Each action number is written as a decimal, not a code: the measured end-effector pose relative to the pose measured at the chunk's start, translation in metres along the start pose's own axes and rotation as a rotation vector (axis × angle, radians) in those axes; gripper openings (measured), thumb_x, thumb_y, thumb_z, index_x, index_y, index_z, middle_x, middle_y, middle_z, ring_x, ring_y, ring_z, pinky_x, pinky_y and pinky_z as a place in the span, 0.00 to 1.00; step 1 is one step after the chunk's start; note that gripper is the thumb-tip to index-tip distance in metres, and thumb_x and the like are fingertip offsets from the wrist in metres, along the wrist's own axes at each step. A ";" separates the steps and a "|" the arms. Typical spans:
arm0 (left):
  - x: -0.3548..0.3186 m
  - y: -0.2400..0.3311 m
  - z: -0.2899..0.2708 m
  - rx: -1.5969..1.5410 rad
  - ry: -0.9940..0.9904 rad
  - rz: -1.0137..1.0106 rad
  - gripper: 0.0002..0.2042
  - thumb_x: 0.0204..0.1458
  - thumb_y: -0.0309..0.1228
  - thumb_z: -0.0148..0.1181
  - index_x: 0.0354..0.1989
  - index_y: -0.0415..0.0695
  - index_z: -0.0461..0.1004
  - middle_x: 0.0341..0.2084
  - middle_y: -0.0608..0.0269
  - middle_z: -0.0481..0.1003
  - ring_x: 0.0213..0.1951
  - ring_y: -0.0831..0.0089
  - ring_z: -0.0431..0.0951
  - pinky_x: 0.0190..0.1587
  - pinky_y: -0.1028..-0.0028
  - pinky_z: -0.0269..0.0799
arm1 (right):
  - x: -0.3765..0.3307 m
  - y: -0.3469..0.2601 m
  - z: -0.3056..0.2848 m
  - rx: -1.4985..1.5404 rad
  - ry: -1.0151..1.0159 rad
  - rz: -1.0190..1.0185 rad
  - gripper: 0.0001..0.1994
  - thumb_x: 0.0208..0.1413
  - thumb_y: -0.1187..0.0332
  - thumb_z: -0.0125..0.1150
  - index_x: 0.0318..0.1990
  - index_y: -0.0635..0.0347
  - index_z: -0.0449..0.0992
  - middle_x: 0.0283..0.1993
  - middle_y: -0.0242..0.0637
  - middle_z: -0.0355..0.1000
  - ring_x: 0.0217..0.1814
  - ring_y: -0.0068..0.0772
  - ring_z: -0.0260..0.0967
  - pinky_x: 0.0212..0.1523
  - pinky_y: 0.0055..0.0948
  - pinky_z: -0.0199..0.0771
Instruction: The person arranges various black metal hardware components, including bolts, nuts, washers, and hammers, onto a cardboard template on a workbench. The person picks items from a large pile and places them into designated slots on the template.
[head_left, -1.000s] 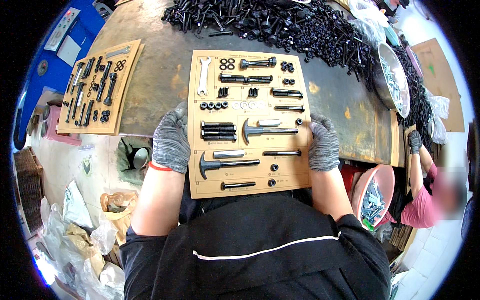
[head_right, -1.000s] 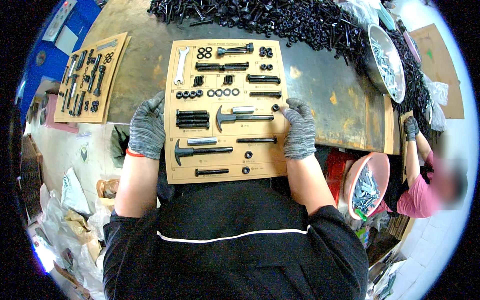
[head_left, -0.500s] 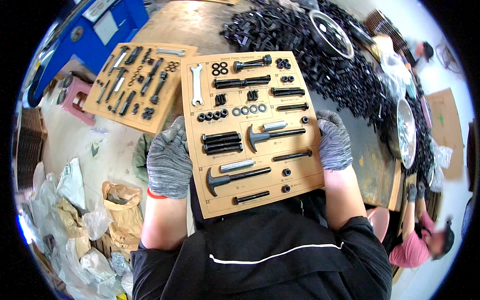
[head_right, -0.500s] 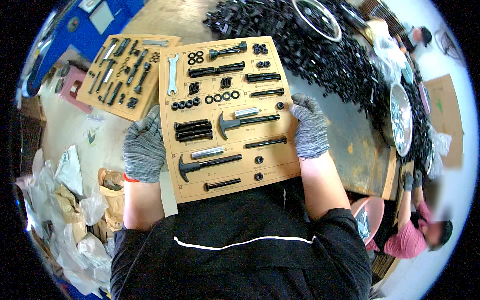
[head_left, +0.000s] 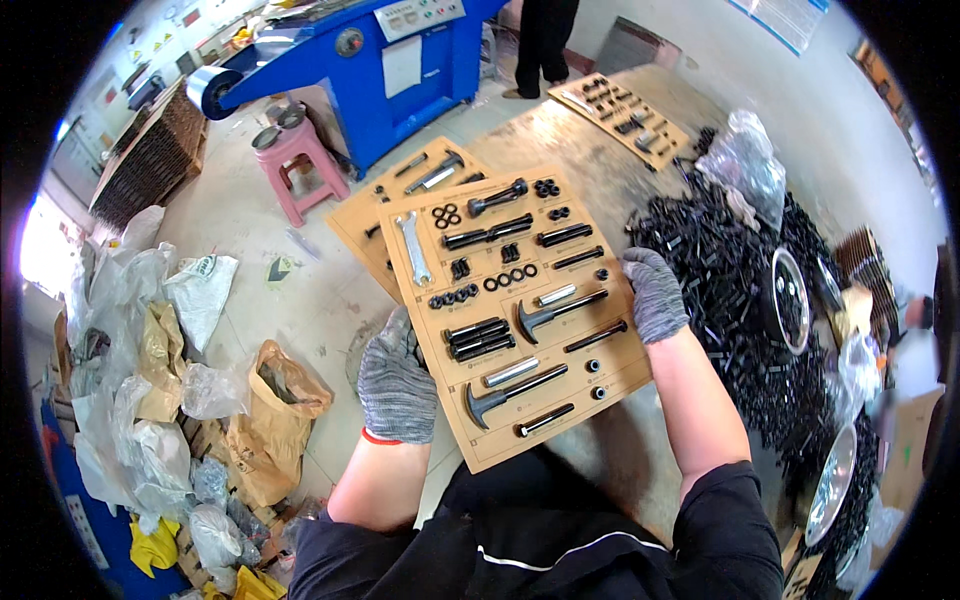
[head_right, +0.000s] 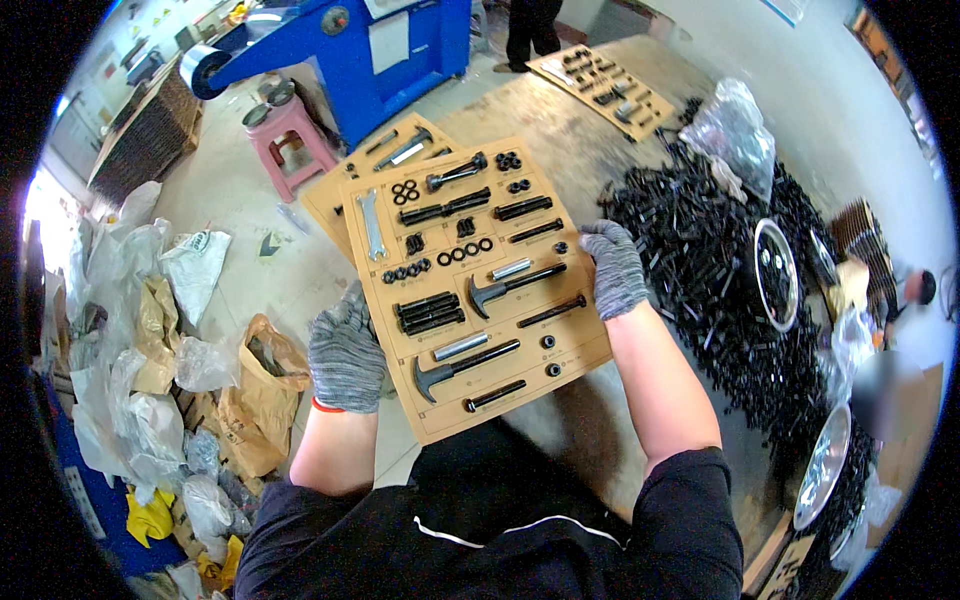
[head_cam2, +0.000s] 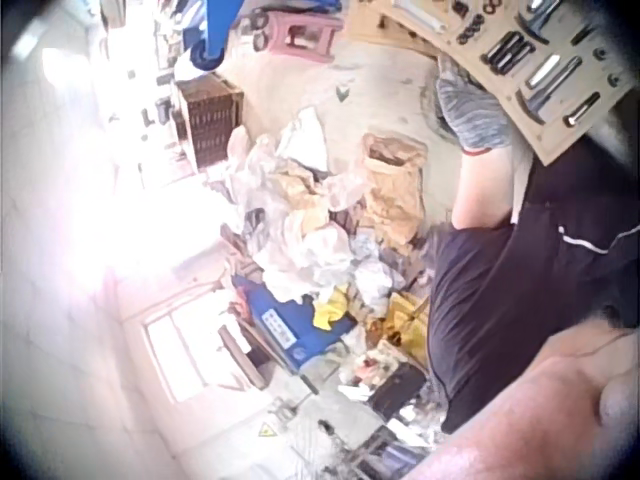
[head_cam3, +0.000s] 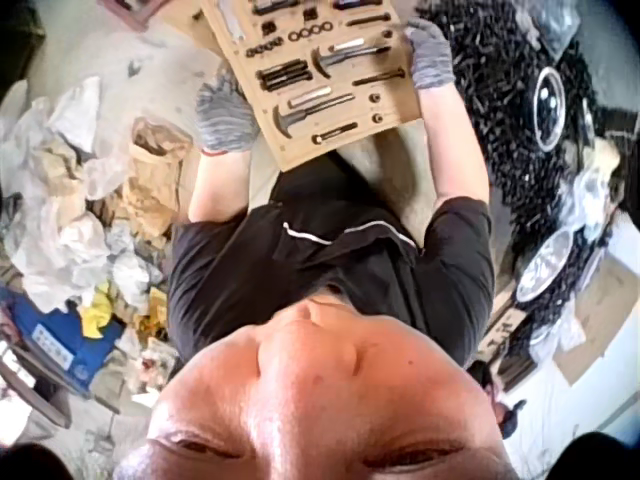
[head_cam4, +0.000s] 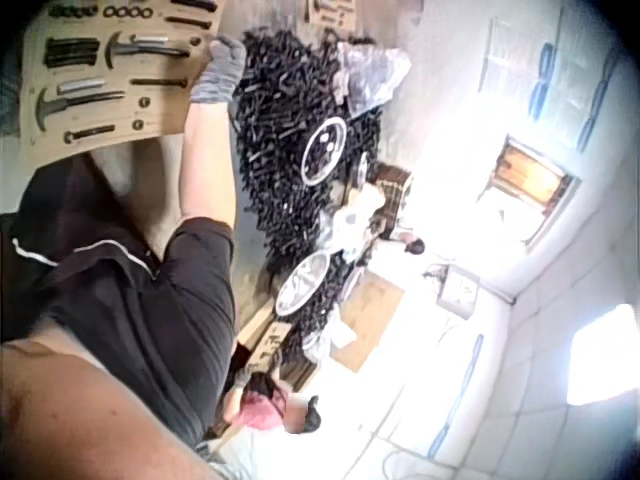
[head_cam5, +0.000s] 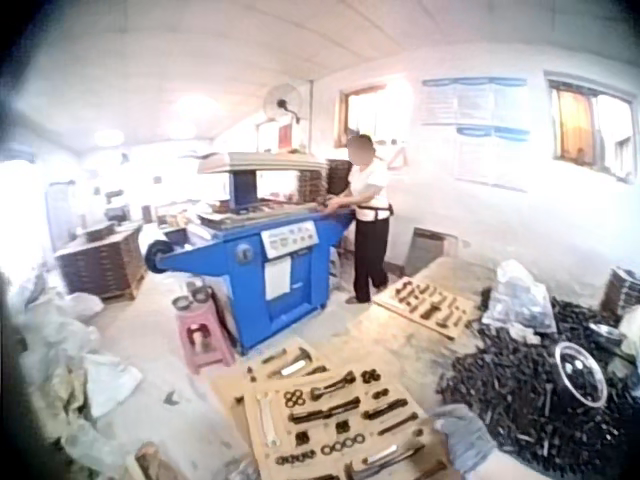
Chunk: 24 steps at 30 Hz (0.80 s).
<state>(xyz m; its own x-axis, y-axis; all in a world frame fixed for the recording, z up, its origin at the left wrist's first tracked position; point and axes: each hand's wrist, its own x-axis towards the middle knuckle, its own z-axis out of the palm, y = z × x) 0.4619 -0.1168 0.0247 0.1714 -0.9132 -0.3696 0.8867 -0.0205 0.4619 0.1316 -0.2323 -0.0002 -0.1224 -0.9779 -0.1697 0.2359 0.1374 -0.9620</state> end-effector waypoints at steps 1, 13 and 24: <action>0.008 0.003 -0.005 -0.025 -0.017 0.045 0.24 0.59 0.37 0.41 0.58 0.32 0.63 0.55 0.48 0.69 0.55 0.60 0.70 0.60 0.61 0.64 | 0.017 -0.002 0.018 0.029 -0.045 0.020 0.08 0.50 0.77 0.56 0.39 0.60 0.74 0.37 0.34 0.73 0.38 0.28 0.69 0.42 0.27 0.73; 0.067 0.019 -0.010 -0.108 0.032 0.209 0.30 0.56 0.45 0.47 0.62 0.34 0.58 0.61 0.52 0.64 0.61 0.60 0.64 0.64 0.59 0.58 | 0.176 0.025 0.121 -0.239 -0.282 -0.017 0.06 0.57 0.69 0.53 0.38 0.57 0.74 0.35 0.38 0.74 0.36 0.29 0.72 0.40 0.30 0.74; 0.097 0.011 -0.052 0.007 -0.095 0.253 0.22 0.63 0.32 0.38 0.61 0.30 0.57 0.59 0.49 0.64 0.60 0.60 0.65 0.62 0.65 0.62 | 0.192 0.050 0.118 -0.414 -0.297 -0.079 0.09 0.57 0.70 0.53 0.43 0.62 0.75 0.43 0.41 0.74 0.46 0.33 0.71 0.49 0.31 0.72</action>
<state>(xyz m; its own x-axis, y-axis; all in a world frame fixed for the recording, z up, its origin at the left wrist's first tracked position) 0.5106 -0.1841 -0.0484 0.3456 -0.9238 -0.1646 0.8177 0.2104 0.5358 0.2332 -0.4320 -0.0558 0.1688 -0.9822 -0.0825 -0.1720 0.0531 -0.9837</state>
